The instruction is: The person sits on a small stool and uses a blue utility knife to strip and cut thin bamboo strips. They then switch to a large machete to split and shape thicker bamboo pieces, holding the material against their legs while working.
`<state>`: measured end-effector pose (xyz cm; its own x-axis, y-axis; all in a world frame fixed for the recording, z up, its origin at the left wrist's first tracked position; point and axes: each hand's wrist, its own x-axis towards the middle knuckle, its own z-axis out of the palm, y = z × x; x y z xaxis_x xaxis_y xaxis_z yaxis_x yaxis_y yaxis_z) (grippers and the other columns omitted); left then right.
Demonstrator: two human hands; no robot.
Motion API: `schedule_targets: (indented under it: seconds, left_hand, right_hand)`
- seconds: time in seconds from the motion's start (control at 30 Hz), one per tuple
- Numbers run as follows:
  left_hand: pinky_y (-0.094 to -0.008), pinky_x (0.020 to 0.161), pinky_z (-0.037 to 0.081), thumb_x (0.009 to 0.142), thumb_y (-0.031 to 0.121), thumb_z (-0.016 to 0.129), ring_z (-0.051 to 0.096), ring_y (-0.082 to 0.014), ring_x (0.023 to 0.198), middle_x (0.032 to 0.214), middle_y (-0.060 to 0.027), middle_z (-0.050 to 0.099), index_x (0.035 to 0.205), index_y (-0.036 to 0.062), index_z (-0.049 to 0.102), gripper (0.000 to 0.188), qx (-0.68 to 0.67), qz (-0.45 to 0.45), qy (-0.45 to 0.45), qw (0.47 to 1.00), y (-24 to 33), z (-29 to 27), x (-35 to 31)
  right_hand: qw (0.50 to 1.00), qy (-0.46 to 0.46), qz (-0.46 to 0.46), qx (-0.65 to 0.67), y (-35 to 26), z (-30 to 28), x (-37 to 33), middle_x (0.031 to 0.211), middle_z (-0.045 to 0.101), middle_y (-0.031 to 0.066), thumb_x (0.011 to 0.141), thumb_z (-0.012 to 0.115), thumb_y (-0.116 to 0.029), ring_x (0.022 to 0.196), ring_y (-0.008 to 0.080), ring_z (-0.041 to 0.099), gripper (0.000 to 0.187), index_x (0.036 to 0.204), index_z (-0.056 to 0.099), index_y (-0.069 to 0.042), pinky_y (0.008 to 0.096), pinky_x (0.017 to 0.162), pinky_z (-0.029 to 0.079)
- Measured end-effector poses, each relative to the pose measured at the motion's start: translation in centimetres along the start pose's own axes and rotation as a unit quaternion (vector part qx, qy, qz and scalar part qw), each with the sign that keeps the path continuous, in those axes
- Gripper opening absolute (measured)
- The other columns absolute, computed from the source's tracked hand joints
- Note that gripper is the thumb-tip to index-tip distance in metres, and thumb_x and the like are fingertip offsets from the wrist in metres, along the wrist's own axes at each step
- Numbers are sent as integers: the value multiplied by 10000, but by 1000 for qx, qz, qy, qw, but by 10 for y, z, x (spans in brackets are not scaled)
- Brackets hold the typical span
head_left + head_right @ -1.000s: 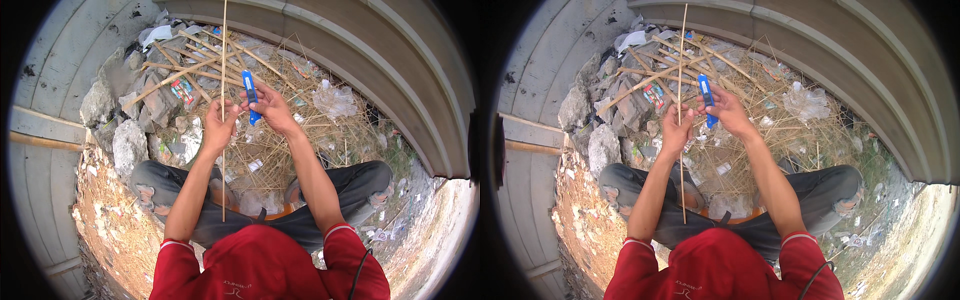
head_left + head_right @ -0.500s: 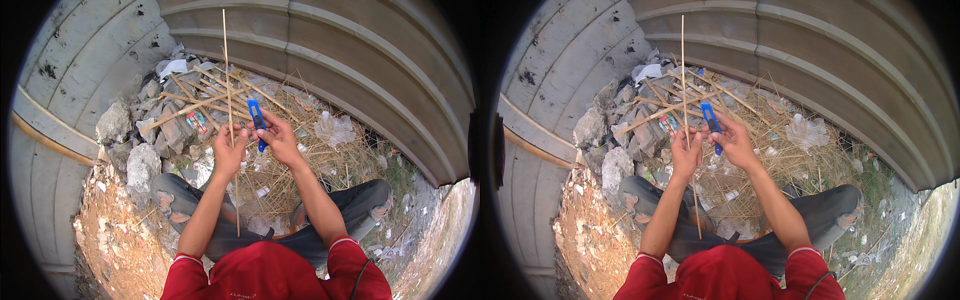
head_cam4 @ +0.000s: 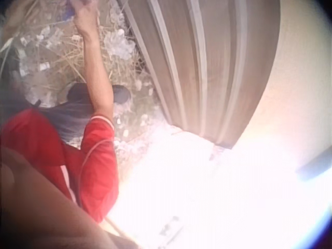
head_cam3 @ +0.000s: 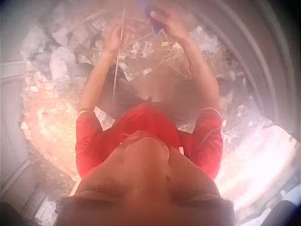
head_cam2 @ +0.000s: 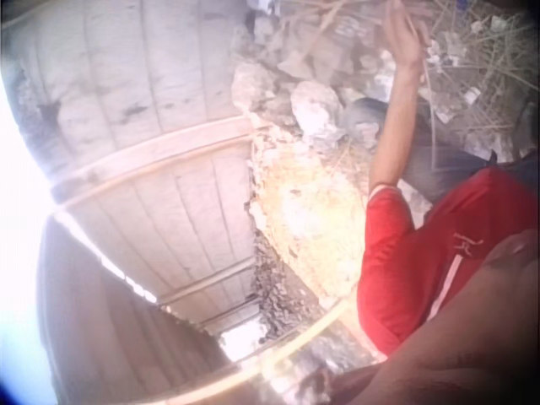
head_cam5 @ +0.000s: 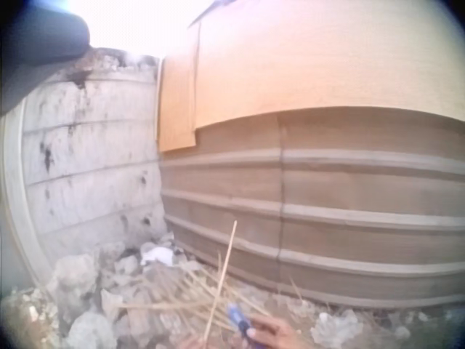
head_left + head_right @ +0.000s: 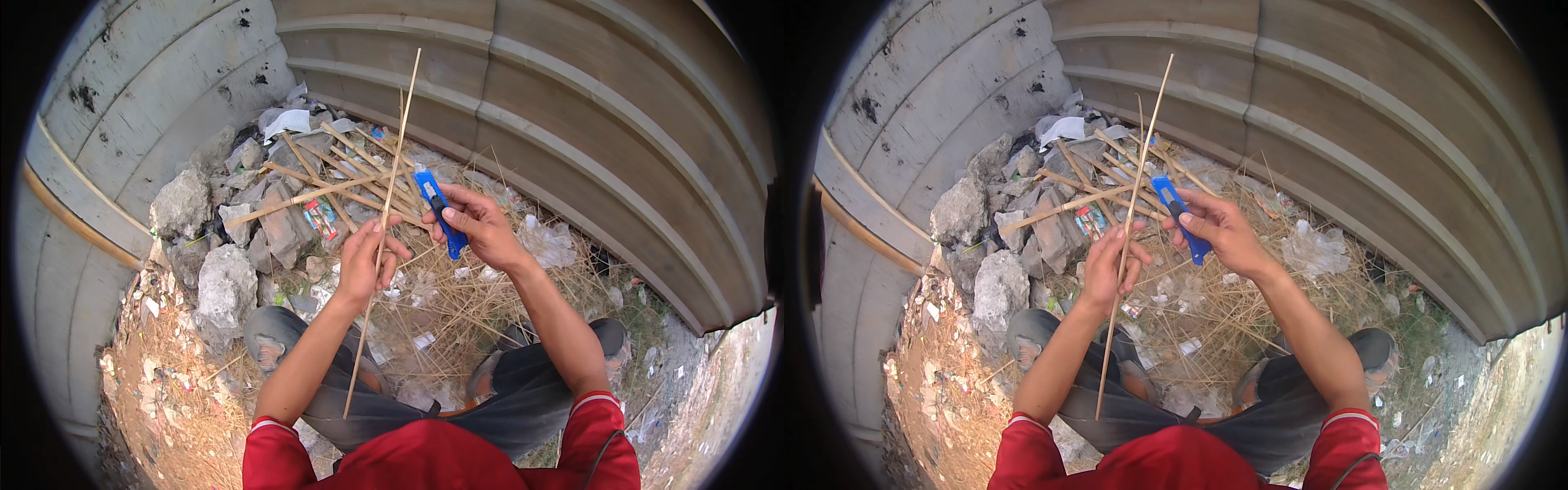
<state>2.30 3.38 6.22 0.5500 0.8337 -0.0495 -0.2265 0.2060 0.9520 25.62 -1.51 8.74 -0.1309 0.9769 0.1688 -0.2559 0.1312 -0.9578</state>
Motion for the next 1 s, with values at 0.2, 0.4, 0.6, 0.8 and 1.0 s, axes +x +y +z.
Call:
schedule_targets:
  seconds: [0.2,0.4,0.6,0.8,1.0]
  left_hand:
    - [-222,395,284,1132,252,343,359,-72,419,662,-5,453,1373,-29,495,401,-79,-24,-5,997,-19,8,-7]
    - [-227,413,264,1137,247,345,308,-62,429,635,28,355,1366,2,507,373,-83,-77,-38,993,-43,17,-14]
    - [-231,423,254,1134,249,371,281,-57,438,629,33,340,1330,35,525,328,-92,-102,-20,990,-63,9,-12]
    - [-229,431,253,1135,268,379,291,-50,444,615,40,333,1351,23,520,355,-61,-113,-29,991,-69,7,-9]
    - [-231,445,249,1136,288,389,284,-41,462,603,61,311,1354,7,526,381,1,-125,-35,991,-73,2,-8]
  right_hand:
    - [962,-1,20,-271,-11,-15,-8,1104,710,101,1034,617,-218,958,167,652,388,1369,609,-22,342,860,532]
    - [916,8,-34,-399,14,-3,-28,863,653,91,999,674,-175,685,119,584,388,1331,523,-42,307,604,470]
    - [885,21,-22,-465,43,3,-28,609,572,108,972,704,-258,524,241,607,323,1217,617,-65,371,512,439]
    - [837,22,30,-546,46,-9,-27,613,621,148,956,691,-376,566,368,650,294,1020,695,-90,465,536,491]
    - [812,-6,73,-579,48,-16,-22,620,634,168,965,656,-431,589,404,650,342,999,692,-93,504,563,507]
